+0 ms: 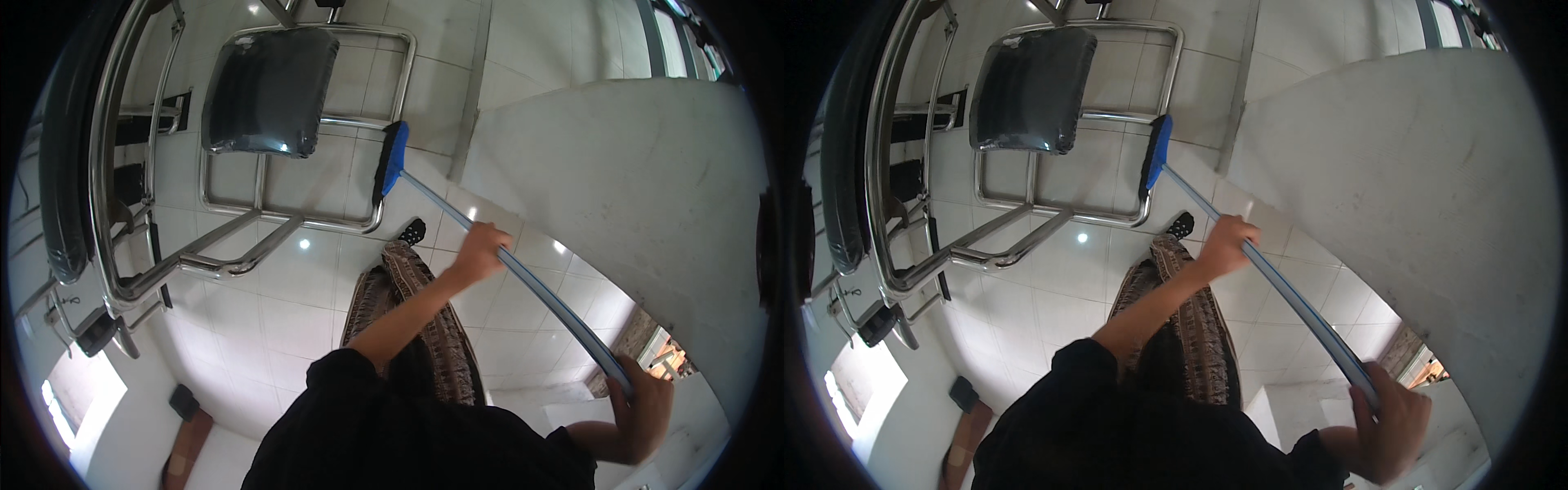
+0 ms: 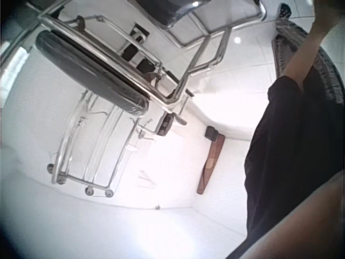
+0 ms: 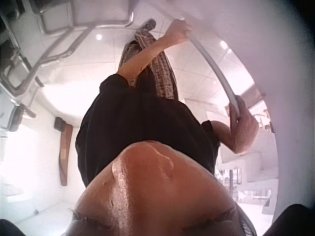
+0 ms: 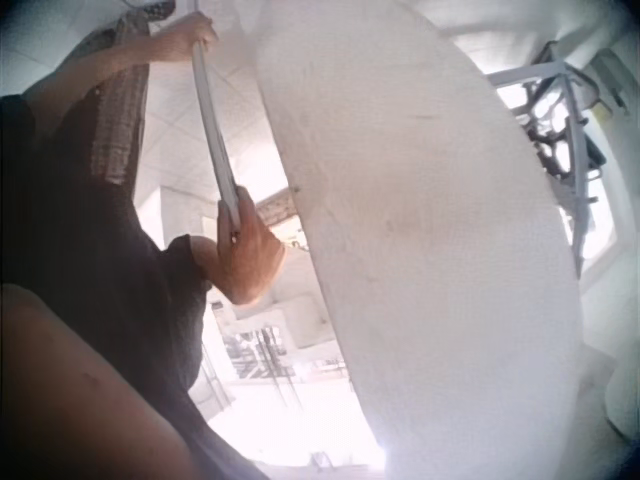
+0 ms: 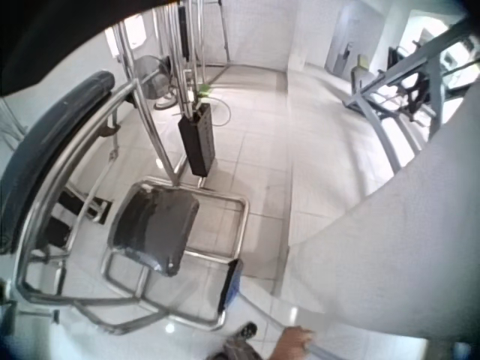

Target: The person picks up a broom and sweeps the tiled floor of a gym area, moving around exercise equipment and sweeping debris toward a central area.

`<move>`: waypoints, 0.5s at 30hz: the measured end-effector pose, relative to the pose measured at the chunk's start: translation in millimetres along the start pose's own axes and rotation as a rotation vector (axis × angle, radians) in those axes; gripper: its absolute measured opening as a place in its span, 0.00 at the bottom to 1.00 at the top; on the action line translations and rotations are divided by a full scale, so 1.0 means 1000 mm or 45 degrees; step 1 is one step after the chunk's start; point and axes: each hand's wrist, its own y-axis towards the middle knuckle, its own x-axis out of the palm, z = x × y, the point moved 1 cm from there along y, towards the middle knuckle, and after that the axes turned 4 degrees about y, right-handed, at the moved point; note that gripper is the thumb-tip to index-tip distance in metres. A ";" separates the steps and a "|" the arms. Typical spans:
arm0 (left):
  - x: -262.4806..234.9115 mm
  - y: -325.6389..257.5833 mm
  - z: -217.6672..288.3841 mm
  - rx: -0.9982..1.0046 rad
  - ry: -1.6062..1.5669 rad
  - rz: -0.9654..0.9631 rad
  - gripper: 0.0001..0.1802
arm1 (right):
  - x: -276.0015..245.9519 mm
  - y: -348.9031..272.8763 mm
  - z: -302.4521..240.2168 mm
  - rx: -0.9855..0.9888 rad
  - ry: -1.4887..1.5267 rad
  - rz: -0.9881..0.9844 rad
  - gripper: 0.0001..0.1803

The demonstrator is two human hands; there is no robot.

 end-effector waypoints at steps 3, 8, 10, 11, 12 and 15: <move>0.009 -0.007 0.024 0.076 -0.042 -0.134 0.11 | -0.004 -0.025 0.011 0.108 -0.074 -0.039 0.13; 0.063 -0.040 0.008 0.208 -0.139 -0.293 0.12 | 0.024 -0.040 0.021 0.240 0.035 -0.092 0.12; 0.081 -0.060 -0.024 0.141 0.011 -0.458 0.13 | 0.062 -0.032 0.029 0.346 0.037 -0.242 0.11; 0.082 -0.064 -0.032 0.174 0.041 -0.527 0.13 | 0.084 -0.037 0.034 0.350 -0.019 -0.309 0.15; 0.080 -0.068 -0.038 0.204 0.073 -0.594 0.13 | 0.105 -0.044 0.034 0.388 0.074 -0.267 0.14; 0.086 -0.086 -0.065 0.271 0.295 -0.839 0.10 | 0.168 -0.072 0.039 0.499 0.454 -0.112 0.12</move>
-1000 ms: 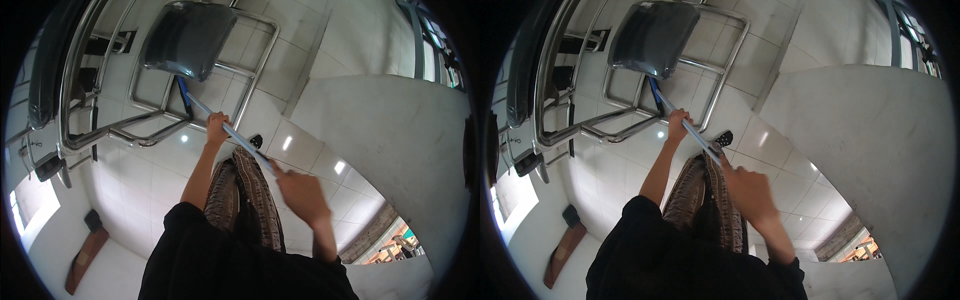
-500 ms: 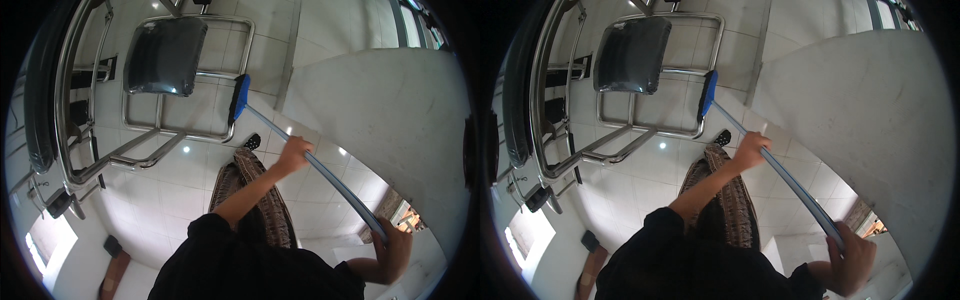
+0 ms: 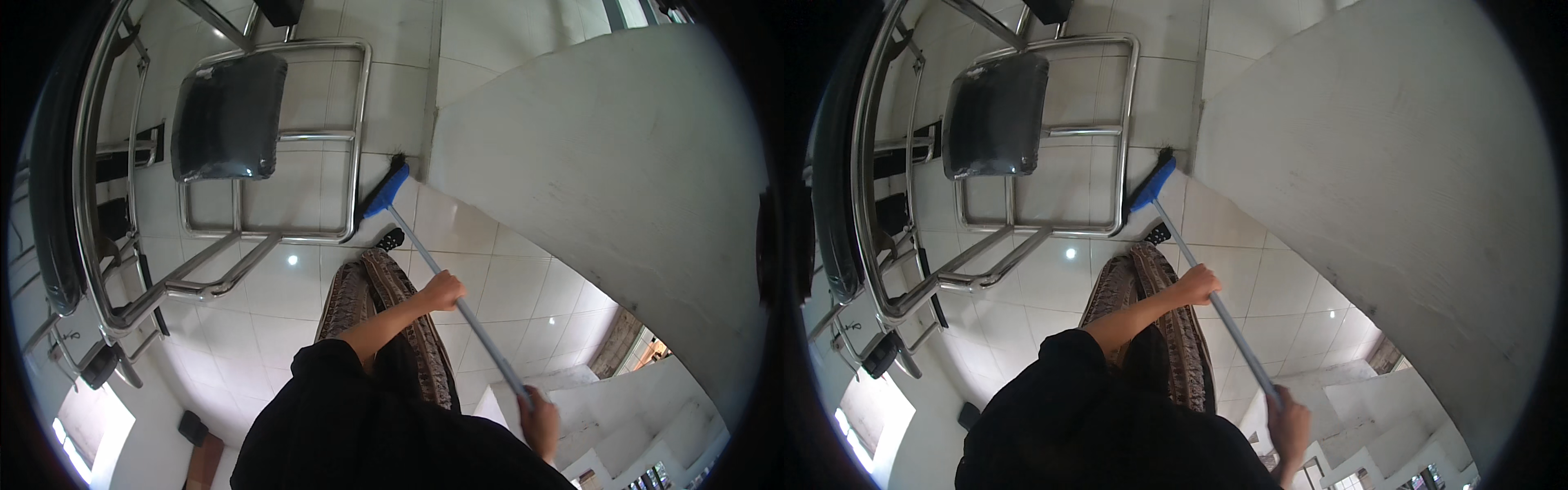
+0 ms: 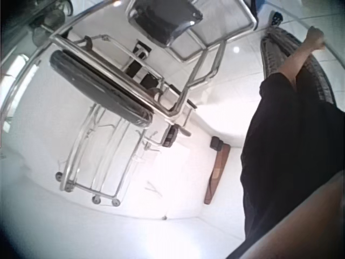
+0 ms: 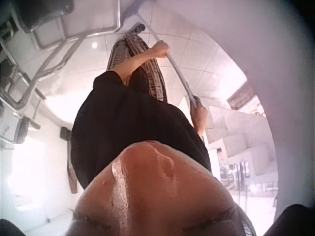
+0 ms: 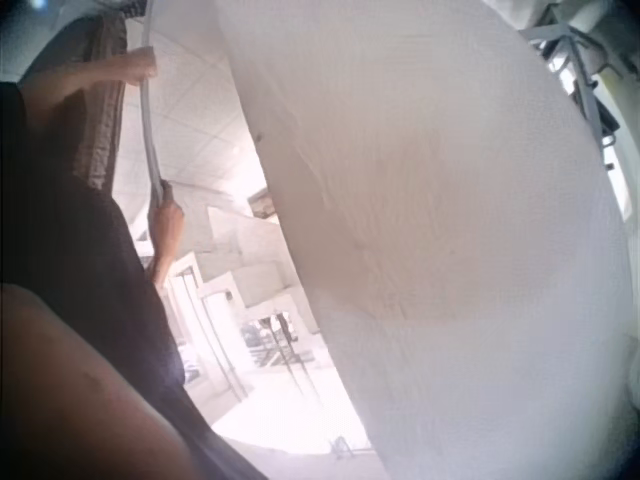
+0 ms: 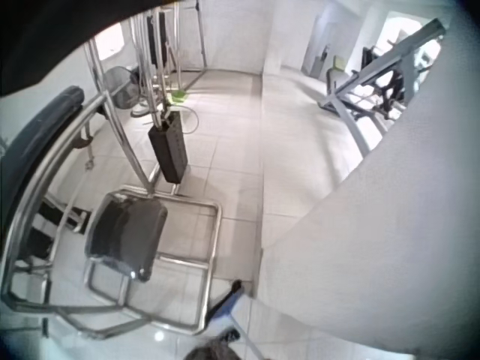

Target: The person picks up a broom and sweeps the tiled floor of a gym area, moving around exercise equipment and sweeping debris toward a central area.

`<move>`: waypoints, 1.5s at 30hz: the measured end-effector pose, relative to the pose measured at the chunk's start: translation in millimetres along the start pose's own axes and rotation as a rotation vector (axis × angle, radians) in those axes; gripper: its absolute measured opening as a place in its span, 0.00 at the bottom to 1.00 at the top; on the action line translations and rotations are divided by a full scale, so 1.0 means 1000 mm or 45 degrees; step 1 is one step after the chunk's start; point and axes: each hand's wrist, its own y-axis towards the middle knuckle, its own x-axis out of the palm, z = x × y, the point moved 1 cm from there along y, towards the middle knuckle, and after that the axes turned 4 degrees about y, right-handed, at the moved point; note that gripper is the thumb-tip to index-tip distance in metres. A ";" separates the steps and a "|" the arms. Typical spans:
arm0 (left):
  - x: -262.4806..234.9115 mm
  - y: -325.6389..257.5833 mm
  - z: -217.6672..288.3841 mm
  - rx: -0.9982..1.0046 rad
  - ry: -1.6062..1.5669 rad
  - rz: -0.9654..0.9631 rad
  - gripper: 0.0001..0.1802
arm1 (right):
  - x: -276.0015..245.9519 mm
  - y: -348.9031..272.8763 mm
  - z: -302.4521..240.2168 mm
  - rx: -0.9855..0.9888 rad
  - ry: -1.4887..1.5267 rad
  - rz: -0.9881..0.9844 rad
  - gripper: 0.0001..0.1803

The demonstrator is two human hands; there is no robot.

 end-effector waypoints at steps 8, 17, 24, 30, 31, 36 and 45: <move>-0.007 -0.024 -0.101 -0.089 0.564 -0.395 0.03 | 0.214 0.022 0.000 0.243 1.353 -0.417 0.16; -0.118 0.025 -0.089 -0.377 0.493 0.295 0.38 | 0.200 0.250 -0.097 -0.213 1.455 -0.064 0.15; -0.111 -0.012 -0.018 -0.172 0.117 0.150 0.38 | 0.150 0.041 -0.044 0.347 1.574 -0.381 0.23; -0.095 -0.028 -0.036 -0.167 0.139 -0.148 0.37 | 0.158 0.083 -0.062 0.181 1.390 -0.234 0.24; -0.101 -0.028 -0.041 -0.206 0.102 -0.150 0.37 | 0.160 0.099 -0.069 0.102 1.334 -0.174 0.24; -0.174 -0.002 -0.076 -0.291 0.154 0.001 0.47 | 0.139 0.218 -0.140 -0.057 1.282 -0.033 0.24; -0.379 0.074 -0.125 -0.272 -0.001 0.586 0.49 | -0.052 0.287 -0.286 -0.096 0.899 0.001 0.23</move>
